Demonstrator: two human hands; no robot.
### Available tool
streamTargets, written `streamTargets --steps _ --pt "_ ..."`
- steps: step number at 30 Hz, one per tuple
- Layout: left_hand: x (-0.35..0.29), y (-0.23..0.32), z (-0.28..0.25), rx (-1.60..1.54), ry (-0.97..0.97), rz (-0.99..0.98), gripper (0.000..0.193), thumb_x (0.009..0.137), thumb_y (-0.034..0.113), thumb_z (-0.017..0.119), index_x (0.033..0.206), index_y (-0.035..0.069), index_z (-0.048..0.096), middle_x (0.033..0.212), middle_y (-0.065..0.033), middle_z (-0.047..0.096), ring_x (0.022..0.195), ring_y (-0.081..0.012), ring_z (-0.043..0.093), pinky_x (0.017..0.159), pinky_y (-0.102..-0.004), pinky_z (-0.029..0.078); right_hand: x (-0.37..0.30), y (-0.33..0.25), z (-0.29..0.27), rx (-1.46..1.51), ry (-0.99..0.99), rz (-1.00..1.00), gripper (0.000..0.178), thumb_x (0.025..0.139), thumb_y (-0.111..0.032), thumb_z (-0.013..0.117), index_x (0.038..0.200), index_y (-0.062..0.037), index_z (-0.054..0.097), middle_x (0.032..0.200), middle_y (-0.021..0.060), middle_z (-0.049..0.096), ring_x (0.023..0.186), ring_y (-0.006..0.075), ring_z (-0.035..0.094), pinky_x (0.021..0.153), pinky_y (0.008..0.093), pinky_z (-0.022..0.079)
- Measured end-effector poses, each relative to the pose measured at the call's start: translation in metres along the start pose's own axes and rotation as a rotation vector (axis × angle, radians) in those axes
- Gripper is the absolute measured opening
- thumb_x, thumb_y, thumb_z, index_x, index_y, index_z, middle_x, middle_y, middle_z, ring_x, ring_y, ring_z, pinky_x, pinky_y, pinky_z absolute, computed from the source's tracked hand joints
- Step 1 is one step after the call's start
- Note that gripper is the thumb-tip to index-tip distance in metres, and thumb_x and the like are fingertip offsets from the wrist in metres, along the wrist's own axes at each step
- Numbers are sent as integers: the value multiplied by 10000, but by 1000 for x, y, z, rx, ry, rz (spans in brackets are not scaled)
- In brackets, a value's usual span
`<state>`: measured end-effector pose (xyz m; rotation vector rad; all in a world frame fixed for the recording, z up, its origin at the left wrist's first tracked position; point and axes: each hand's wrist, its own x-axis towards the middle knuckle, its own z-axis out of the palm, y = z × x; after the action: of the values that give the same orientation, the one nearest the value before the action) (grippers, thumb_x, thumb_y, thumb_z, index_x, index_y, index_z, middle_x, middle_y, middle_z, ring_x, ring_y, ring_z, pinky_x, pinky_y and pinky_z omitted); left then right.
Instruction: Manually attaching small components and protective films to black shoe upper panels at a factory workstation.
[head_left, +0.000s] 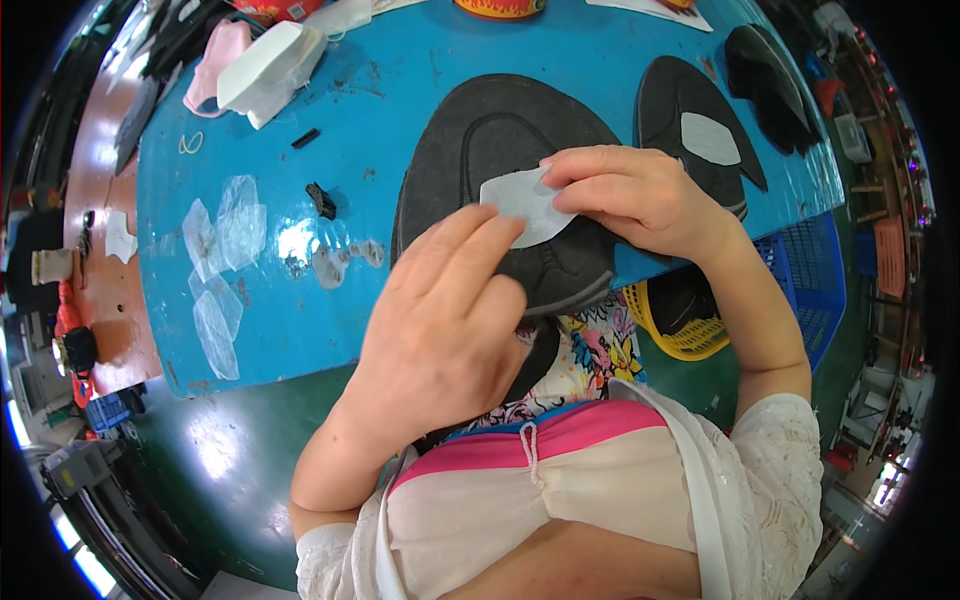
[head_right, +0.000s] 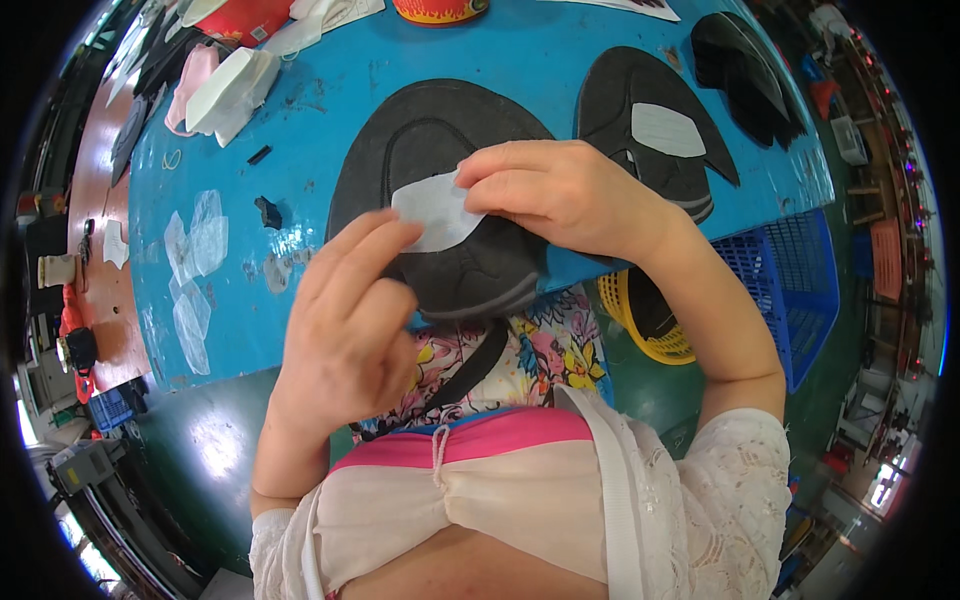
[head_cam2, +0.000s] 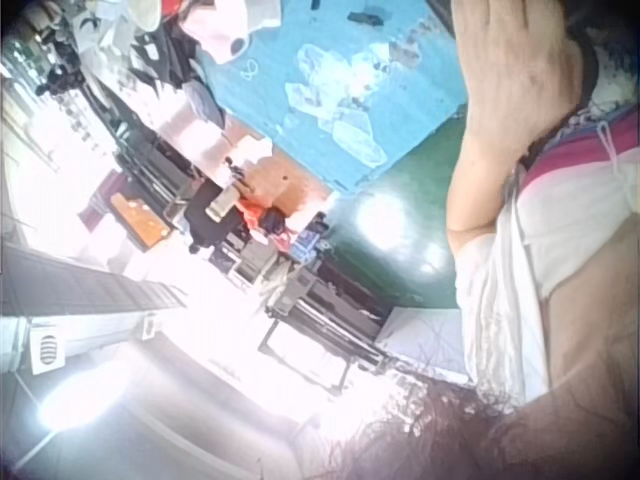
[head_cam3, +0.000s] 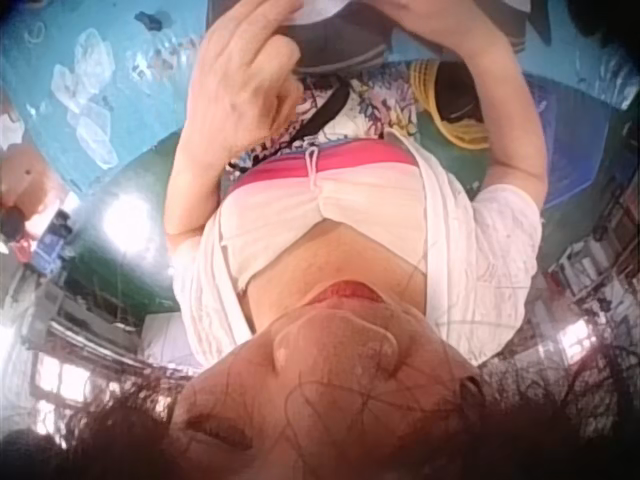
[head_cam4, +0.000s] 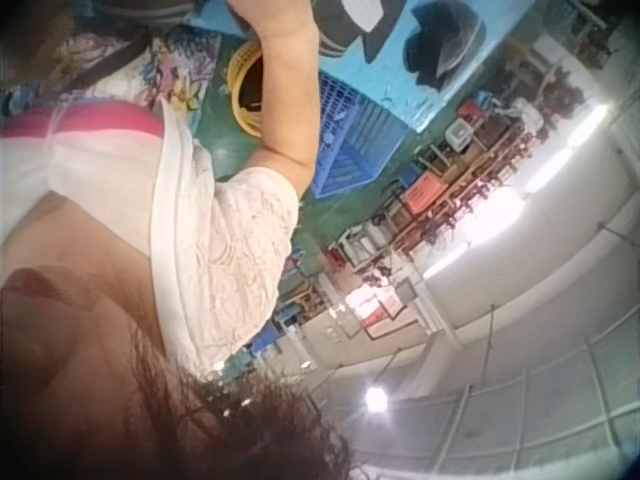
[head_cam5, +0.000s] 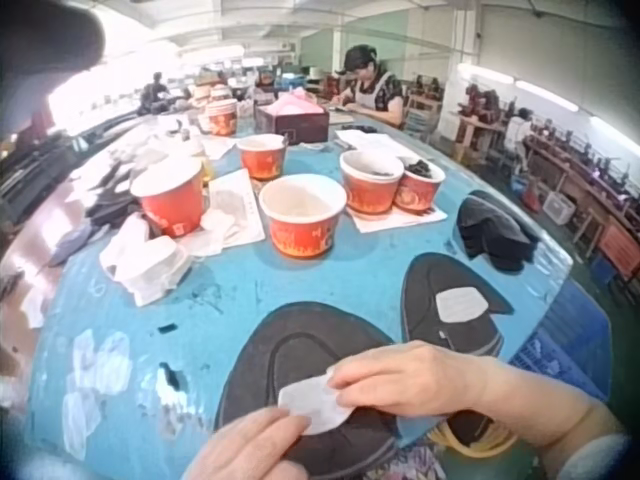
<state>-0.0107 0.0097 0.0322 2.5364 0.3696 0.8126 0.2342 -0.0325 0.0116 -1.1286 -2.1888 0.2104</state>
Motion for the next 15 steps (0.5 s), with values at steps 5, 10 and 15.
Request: streamTargets --steps 5,10,15 --pt "0 -9 18 121 -136 3 151 618 57 602 733 -17 537 1194 -280 532 1172 -419 496 992 -484 417 -2 -7 -11 -208 -140 -22 238 675 -25 677 907 -61 637 1104 100 624 1077 308 580 905 445 480" --pt "-1 -5 21 141 -154 -39 142 623 54 604 715 -14 521 1223 -292 519 1199 -421 482 1007 -495 397 3 -54 9 -227 -123 203 614 771 -447 602 1222 -35 541 1349 157 477 1280 365 412 1039 553 298" --pt "-18 -13 11 151 -211 -65 128 626 37 593 715 -12 516 1265 -300 500 1232 -419 462 1016 -498 387 -11 -61 22 -371 -244 383 923 724 -637 599 1363 3 411 1428 162 396 1337 345 343 1065 569 250"
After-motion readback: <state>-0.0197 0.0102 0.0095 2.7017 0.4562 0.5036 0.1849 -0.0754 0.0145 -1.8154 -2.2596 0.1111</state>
